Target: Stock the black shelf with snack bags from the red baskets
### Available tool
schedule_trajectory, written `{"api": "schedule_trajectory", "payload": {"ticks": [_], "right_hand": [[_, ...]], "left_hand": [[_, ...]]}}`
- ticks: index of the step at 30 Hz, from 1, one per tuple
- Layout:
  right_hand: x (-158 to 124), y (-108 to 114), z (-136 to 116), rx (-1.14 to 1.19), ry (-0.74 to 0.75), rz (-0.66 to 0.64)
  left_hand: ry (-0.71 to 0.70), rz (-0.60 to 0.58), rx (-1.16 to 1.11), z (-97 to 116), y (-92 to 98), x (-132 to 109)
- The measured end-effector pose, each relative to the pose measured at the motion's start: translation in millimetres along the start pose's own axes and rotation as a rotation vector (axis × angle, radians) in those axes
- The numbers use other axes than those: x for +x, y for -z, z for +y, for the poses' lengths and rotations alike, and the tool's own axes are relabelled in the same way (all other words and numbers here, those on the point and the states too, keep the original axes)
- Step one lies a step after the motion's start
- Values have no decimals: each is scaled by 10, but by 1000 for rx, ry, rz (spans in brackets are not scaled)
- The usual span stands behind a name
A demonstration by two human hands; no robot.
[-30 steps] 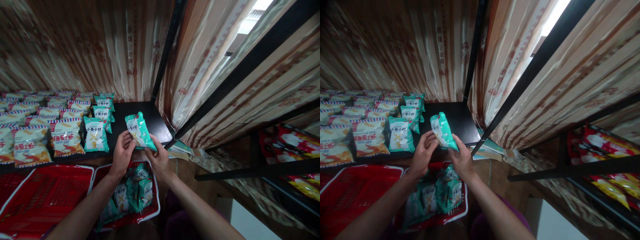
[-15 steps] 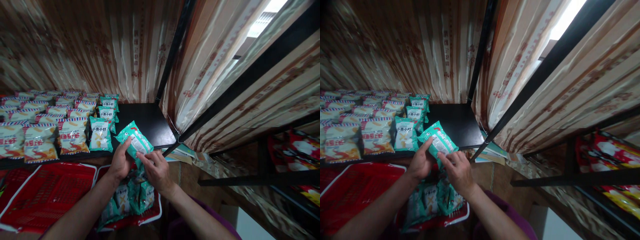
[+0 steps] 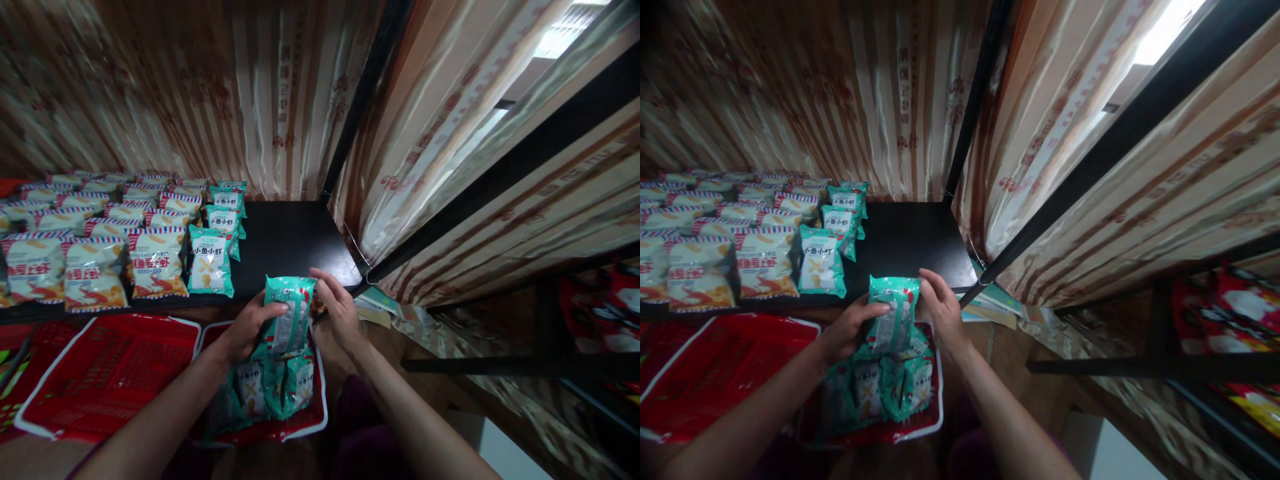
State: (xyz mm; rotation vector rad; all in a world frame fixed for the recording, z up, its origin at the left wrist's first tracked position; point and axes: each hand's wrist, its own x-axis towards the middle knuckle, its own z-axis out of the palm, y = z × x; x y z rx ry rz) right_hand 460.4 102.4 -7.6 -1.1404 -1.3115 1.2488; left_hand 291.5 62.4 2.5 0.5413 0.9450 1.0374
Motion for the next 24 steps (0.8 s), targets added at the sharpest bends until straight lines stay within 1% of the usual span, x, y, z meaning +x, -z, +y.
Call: {"api": "schedule_trajectory", "payload": {"ticks": [2, 4, 6, 9, 12, 14, 15, 18, 20, 22, 24], "right_hand": [[41, 11, -17, 10, -40, -86], [46, 11, -39, -43, -22, -189], [37, -3, -52, -108, 12, -267], [34, -36, -31, -131, 10, -322], [41, -61, 32, -80, -51, -367], [36, -70, 69, -89, -37, -352], [29, -73, 82, -130, 13, -320], [-1, -81, 92, -342, 251, -192], [-13, -85, 89, -442, 340, -133], [-7, -84, 87, -467, 351, -93], [14, -77, 86, -432, 301, -70]], "left_hand": [[-16, -63, 143, -7, 23, -28], [-35, -93, 252, -22, 49, -34], [-31, -105, 308, -46, 77, -26], [-26, -118, 357, -90, 115, -13], [-36, -122, 411, -125, 137, -12], [-39, -126, 420, -135, 139, -20], [-34, -129, 410, -138, 136, -26], [11, -155, 355, -149, 130, -46], [53, -191, 318, -167, 137, -53], [95, -217, 287, -186, 153, -53], [114, -203, 278, -189, 164, -51]]}}
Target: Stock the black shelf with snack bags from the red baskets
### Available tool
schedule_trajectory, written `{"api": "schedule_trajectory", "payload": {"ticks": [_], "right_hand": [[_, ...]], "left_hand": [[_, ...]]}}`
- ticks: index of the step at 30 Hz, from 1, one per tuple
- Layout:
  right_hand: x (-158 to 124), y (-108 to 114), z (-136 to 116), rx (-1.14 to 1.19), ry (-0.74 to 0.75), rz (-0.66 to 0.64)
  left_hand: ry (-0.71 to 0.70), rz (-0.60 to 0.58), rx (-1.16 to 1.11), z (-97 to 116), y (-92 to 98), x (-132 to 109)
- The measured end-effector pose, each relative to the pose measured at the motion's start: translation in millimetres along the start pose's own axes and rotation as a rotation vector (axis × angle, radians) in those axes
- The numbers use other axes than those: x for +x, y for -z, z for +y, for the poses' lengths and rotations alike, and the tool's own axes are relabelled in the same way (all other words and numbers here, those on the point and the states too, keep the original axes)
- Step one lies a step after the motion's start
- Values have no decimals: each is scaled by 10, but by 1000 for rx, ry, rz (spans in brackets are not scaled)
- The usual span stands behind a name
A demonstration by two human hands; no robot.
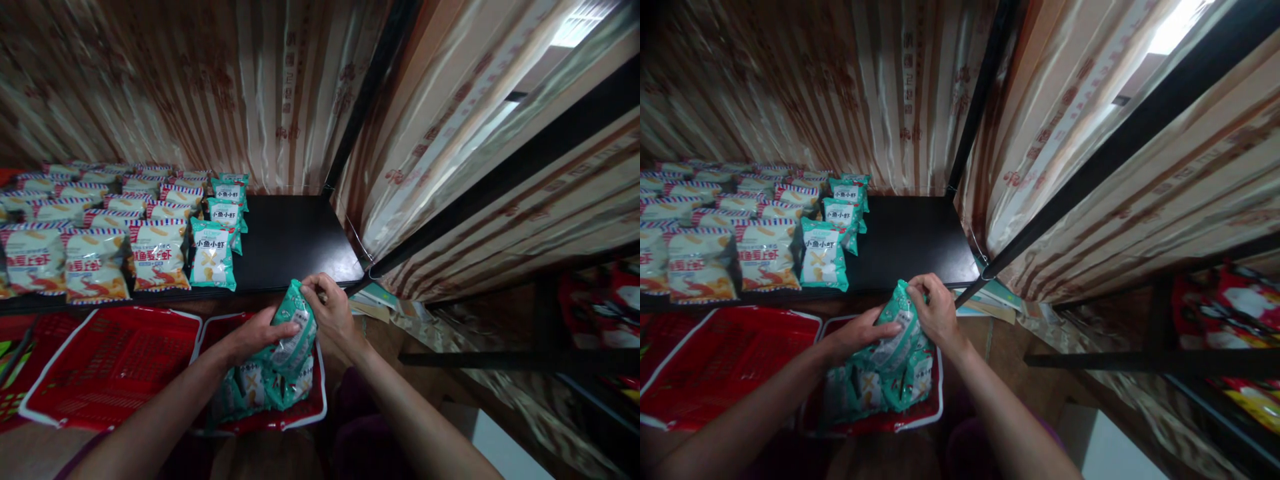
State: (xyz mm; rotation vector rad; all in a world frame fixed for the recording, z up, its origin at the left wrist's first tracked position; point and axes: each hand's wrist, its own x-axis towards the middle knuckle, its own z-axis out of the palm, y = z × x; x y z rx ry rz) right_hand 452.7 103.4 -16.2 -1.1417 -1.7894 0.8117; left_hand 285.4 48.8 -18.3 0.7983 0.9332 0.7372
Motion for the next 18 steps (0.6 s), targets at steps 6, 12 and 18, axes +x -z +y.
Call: {"api": "schedule_trajectory", "payload": {"ticks": [6, 12, 18], "right_hand": [[39, 52, -38, 381, -289, 102], [-6, 79, -103, 629, -357, 50], [-7, 107, -77, 632, -401, 74]], "left_hand": [[-42, 151, -204, 155, -38, -25], [-29, 164, -427, 208, -90, 25], [5, 190, -490, 222, -161, 69]]}}
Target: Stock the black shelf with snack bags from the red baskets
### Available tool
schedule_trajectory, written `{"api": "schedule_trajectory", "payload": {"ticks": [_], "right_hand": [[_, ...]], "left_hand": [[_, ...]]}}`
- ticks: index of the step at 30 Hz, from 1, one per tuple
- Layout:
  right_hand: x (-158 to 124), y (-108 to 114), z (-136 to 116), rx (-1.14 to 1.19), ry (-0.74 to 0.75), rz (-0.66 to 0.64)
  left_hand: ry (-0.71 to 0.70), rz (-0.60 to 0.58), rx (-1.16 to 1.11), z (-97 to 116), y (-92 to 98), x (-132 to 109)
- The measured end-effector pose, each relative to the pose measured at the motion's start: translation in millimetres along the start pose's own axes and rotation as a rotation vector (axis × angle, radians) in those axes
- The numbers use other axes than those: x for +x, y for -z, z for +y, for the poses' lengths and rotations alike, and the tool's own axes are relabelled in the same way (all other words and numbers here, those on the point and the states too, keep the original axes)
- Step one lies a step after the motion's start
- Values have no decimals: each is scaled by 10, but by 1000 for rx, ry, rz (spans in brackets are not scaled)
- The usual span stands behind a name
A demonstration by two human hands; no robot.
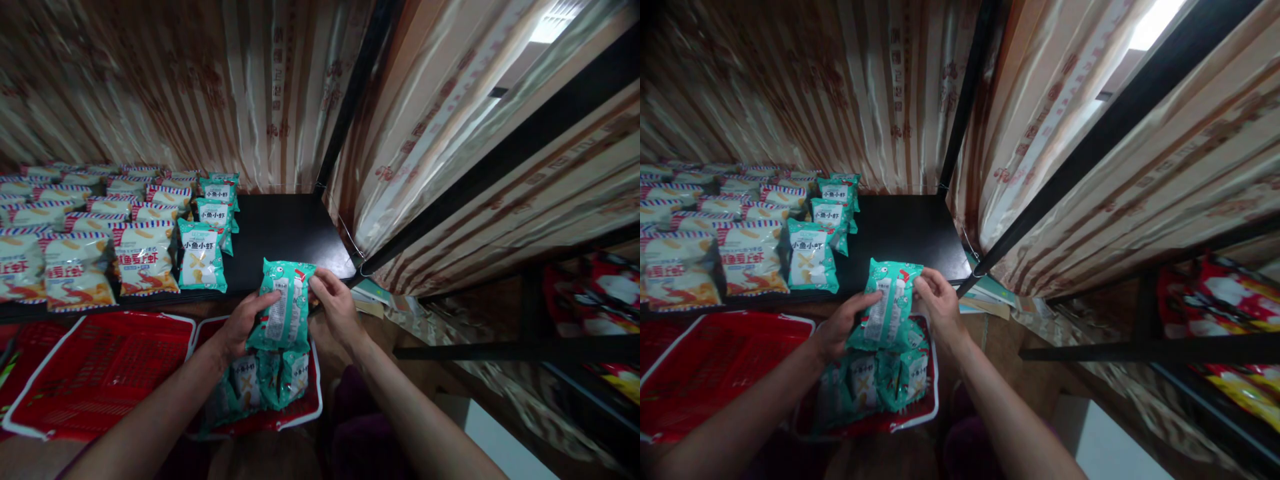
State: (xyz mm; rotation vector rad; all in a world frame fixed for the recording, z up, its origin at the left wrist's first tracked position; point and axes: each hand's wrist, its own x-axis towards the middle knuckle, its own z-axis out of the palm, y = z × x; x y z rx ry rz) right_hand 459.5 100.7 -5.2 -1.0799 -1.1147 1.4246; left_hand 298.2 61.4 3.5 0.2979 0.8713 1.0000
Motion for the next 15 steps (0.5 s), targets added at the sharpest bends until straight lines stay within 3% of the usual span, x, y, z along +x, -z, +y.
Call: {"api": "schedule_trajectory", "payload": {"ticks": [8, 15], "right_hand": [[-196, 36, 99, -183, 158, -126], [-308, -59, 122, -44, 69, -213]], "left_hand": [[-7, 133, -206, 119, -65, 65], [-50, 126, -227, 119, -79, 117]]}}
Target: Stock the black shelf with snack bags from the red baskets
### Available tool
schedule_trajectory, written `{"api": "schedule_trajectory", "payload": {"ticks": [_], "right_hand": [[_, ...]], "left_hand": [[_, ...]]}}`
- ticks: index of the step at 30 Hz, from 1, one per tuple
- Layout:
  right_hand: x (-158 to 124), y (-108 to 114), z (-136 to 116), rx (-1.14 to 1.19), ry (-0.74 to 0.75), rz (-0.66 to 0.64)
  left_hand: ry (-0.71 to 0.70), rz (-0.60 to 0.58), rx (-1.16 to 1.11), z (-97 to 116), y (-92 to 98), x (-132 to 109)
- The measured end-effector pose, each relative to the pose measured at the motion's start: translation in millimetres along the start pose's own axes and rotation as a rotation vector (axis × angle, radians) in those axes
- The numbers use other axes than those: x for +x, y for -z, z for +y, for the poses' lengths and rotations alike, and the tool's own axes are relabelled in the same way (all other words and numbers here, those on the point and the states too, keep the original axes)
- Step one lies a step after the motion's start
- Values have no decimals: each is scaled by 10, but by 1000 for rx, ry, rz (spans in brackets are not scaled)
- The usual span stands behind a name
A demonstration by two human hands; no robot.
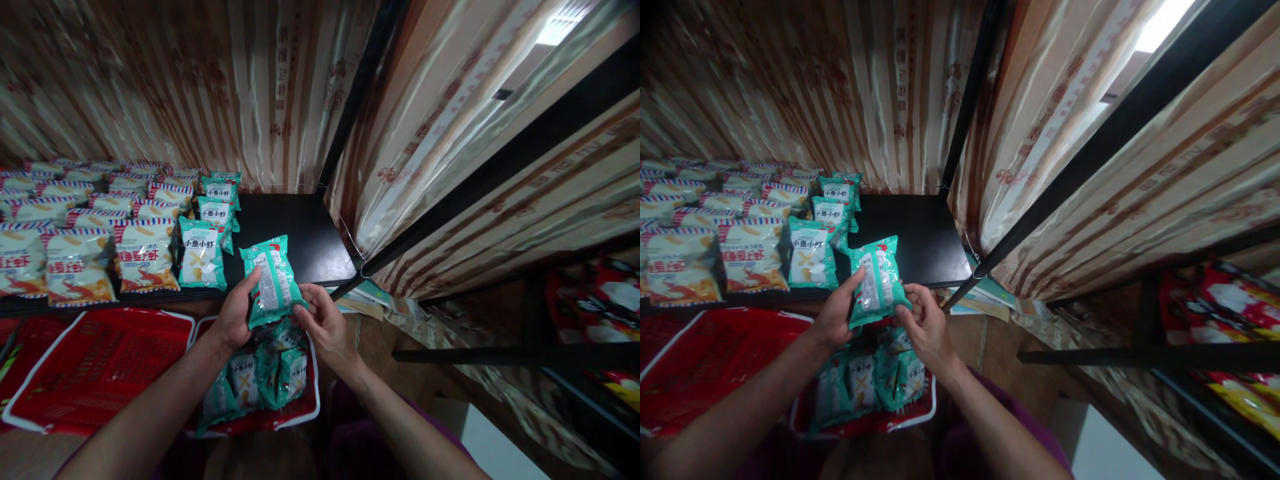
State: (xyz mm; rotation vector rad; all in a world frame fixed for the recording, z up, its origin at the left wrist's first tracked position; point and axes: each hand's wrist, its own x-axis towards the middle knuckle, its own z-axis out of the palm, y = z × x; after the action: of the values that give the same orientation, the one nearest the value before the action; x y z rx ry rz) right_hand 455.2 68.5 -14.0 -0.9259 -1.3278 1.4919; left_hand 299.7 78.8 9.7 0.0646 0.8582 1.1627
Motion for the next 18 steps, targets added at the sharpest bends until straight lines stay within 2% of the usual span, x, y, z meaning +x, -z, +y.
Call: {"api": "schedule_trajectory", "payload": {"ticks": [4, 7, 10, 12, 15, 18], "right_hand": [[-6, 12, 12, -32, -2, 22], [-14, 53, 37, -234, 68, 117], [-17, 82, 15, -565, 245, 202], [-16, 84, -22, -747, 407, 212], [-14, 59, -66, -908, 610, 179], [-14, 17, -69, -970, 669, 89]], "left_hand": [[11, -42, -22, -13, 1, 34], [9, -51, -41, -18, 6, 53], [-20, -26, -44, -24, 20, 68], [-44, 1, -33, -34, 30, 74], [-87, 15, -3, -63, 37, 75], [-112, -13, 9, -101, 31, 74]]}}
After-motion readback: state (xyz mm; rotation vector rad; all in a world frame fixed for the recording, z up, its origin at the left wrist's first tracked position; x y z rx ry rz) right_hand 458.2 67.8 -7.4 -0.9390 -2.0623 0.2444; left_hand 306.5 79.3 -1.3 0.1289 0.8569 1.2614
